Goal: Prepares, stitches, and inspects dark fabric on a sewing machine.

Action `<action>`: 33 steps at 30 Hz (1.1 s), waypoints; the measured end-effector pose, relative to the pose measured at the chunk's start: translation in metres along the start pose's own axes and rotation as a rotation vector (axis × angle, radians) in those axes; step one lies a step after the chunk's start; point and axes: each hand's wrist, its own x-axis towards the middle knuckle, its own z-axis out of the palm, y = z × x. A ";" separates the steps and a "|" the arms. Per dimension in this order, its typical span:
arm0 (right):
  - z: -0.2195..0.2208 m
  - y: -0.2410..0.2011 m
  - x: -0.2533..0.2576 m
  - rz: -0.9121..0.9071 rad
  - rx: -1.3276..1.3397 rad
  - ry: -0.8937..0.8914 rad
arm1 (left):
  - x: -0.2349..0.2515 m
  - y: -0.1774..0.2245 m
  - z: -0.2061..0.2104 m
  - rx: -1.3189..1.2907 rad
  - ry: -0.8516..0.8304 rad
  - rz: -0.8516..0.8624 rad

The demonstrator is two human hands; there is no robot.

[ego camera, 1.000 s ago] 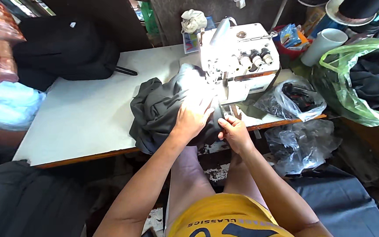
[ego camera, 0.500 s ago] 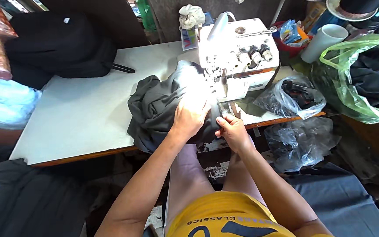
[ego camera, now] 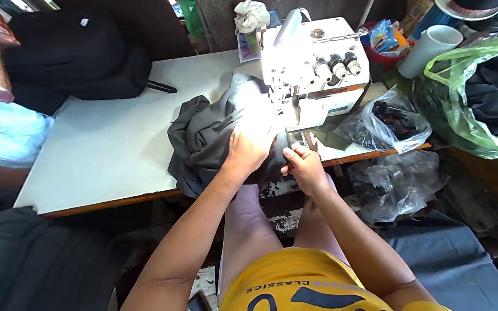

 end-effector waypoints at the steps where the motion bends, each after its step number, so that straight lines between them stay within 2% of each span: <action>1: 0.000 0.000 0.000 -0.001 -0.002 -0.002 | 0.001 0.000 -0.001 -0.003 -0.001 0.003; 19: 0.007 -0.009 0.010 0.004 0.001 -0.010 | 0.012 -0.008 0.004 0.086 0.002 0.077; 28: 0.010 -0.015 0.015 0.012 -0.026 -0.033 | 0.016 -0.011 0.007 0.053 -0.040 -0.060; 31: 0.021 -0.028 0.009 0.057 -0.028 -0.061 | 0.017 -0.009 0.000 -0.015 -0.167 -0.212; 33: 0.034 -0.040 0.008 0.087 0.002 -0.083 | 0.024 -0.017 -0.006 -0.010 -0.253 -0.161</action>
